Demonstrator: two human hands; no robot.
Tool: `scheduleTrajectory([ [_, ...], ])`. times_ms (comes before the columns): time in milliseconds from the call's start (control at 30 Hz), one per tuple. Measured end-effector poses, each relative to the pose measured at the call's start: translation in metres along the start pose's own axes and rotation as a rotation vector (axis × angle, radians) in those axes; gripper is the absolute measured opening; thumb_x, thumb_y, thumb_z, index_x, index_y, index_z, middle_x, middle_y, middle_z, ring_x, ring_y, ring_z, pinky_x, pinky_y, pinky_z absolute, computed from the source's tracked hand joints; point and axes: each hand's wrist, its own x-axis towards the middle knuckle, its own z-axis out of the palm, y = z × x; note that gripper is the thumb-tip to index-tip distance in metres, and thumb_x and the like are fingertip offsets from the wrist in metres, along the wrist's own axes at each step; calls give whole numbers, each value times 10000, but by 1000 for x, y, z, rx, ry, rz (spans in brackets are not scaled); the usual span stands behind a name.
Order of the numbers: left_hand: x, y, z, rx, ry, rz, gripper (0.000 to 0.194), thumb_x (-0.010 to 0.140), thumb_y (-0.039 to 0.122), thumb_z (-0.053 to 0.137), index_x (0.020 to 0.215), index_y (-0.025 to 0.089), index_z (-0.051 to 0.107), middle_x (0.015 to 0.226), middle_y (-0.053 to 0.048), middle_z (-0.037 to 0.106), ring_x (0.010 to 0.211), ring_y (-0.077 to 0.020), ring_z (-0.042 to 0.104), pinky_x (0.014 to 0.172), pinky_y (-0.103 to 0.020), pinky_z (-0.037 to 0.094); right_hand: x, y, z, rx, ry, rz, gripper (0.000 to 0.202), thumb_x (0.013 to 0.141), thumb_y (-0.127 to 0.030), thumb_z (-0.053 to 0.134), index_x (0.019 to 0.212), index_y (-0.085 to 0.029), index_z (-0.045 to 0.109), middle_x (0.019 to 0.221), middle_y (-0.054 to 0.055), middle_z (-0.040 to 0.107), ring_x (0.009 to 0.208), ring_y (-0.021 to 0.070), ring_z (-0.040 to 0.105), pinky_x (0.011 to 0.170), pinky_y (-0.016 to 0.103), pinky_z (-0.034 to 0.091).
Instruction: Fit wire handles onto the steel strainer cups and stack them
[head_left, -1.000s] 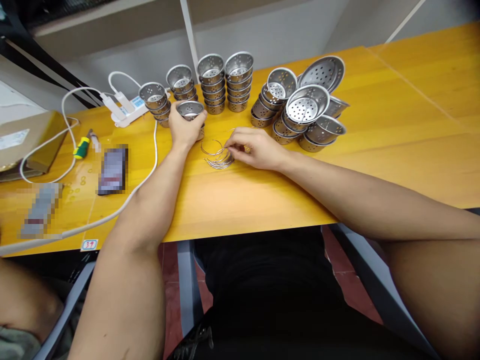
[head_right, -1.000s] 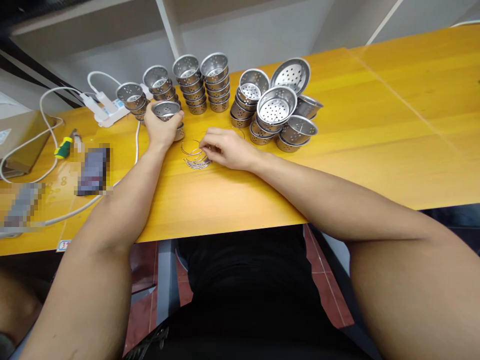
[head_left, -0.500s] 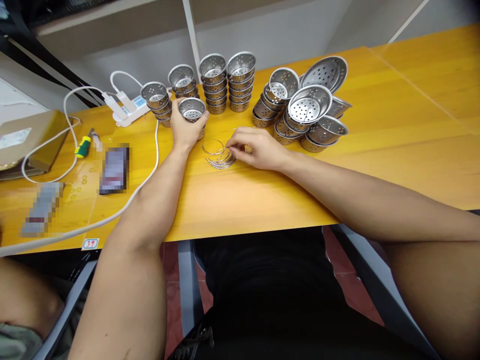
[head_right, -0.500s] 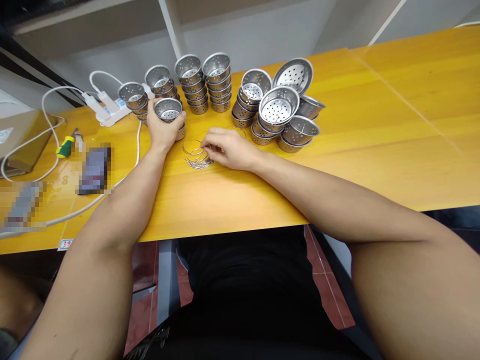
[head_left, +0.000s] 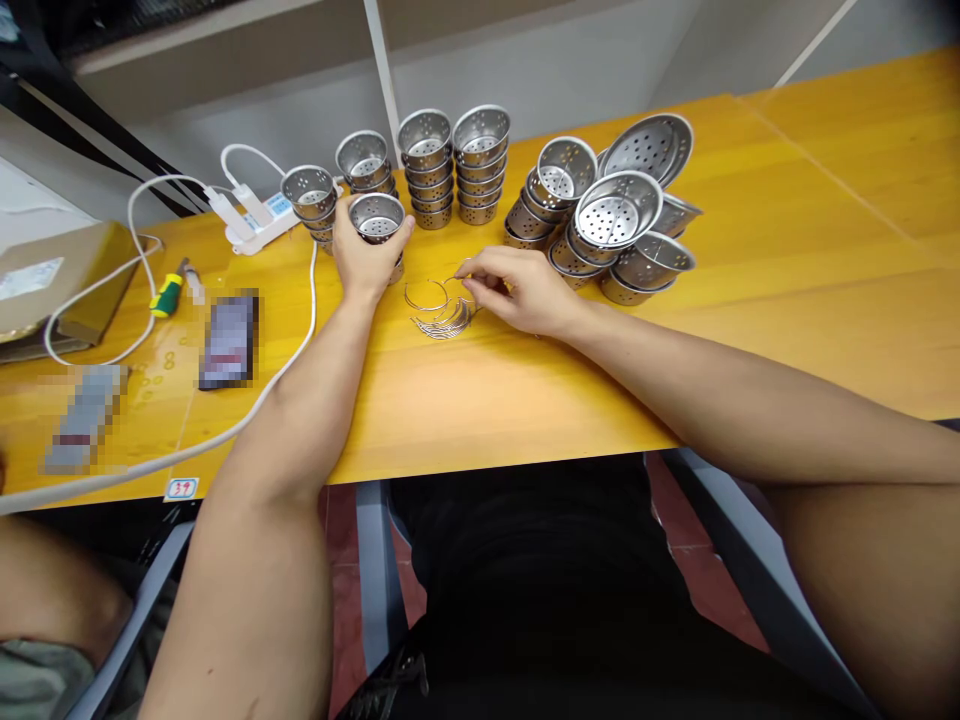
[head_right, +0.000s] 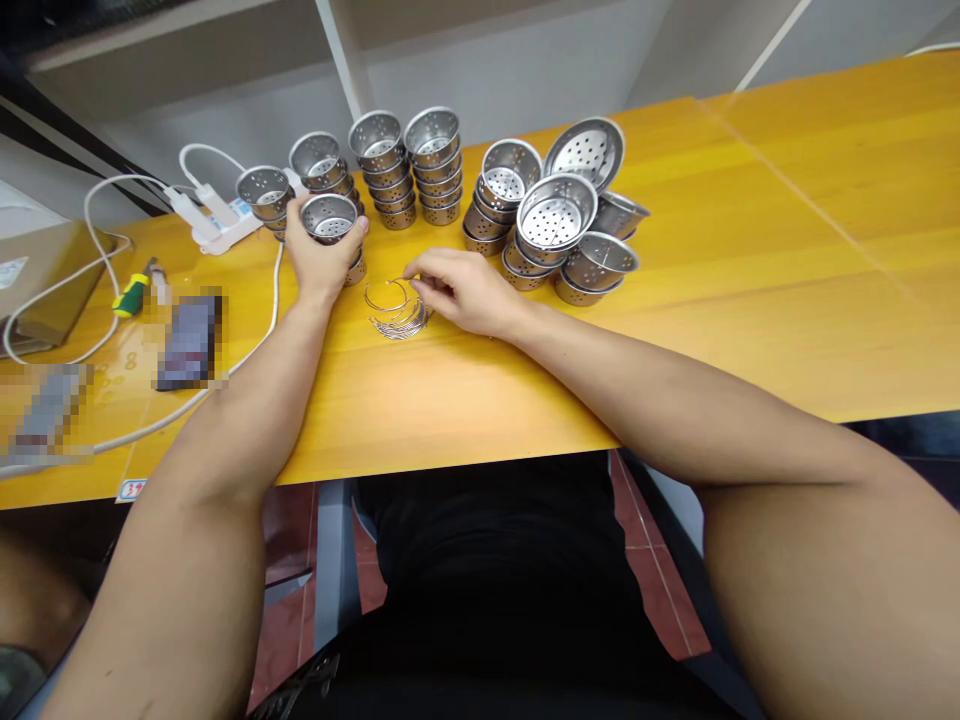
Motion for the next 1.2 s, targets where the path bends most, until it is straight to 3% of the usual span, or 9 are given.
scheduleTrajectory([
  [167, 4, -7, 1, 27, 46, -14, 871, 767, 671, 1059, 1368, 294, 554, 1346, -51, 706, 1423, -312, 743, 1413, -578, 506, -1, 2, -1, 41, 9, 102, 180, 1160, -356, 668, 1137, -197, 749, 782, -17, 635, 673, 134, 560, 681, 271, 441],
  [267, 6, 2, -2, 16, 77, 18, 884, 772, 641, 1059, 1392, 313, 521, 1402, -60, 686, 1475, -319, 713, 1428, -559, 497, -1, 2, -2, 55, 17, 114, 213, 1165, -397, 676, 1147, -196, 744, 768, -27, 613, 653, 122, 531, 671, 269, 429],
  [533, -17, 84, -9, -118, -103, 109, 961, 805, 642, 1001, 1532, 371, 434, 1675, -113, 578, 1657, -360, 612, 1509, -560, 427, -4, 6, -3, 54, 152, 247, 348, 1201, -535, 606, 1345, -244, 729, 807, -1, 594, 648, 168, 519, 690, 335, 522],
  [633, -28, 101, -6, -93, -135, 142, 1012, 798, 677, 986, 1578, 381, 415, 1742, -125, 525, 1747, -385, 515, 1534, -578, 393, -6, 12, -4, 56, 195, 278, 430, 1208, -631, 573, 1349, -258, 732, 798, 10, 584, 661, 190, 541, 726, 370, 588],
  [833, -40, 103, 2, -107, -160, 245, 1012, 844, 803, 917, 1618, 379, 420, 1689, -121, 550, 1695, -381, 567, 1505, -578, 441, -6, 18, -3, 85, 269, 266, 539, 1197, -743, 540, 1292, -257, 753, 811, 30, 572, 705, 211, 581, 741, 402, 640],
  [1000, -47, 100, 6, -125, -219, 236, 908, 793, 844, 950, 1436, 333, 563, 1479, -106, 652, 1512, -367, 690, 1425, -604, 521, -2, 16, -3, 119, 332, 238, 557, 1186, -768, 568, 1287, -246, 733, 814, 12, 546, 639, 167, 502, 663, 373, 588],
  [1200, -55, 96, 14, -160, -317, 167, 947, 800, 839, 950, 1470, 351, 493, 1490, -94, 685, 1490, -340, 725, 1382, -570, 566, 2, 17, -6, 130, 327, 234, 578, 1166, -804, 578, 1259, -252, 727, 816, 17, 546, 665, 172, 524, 679, 376, 598],
])
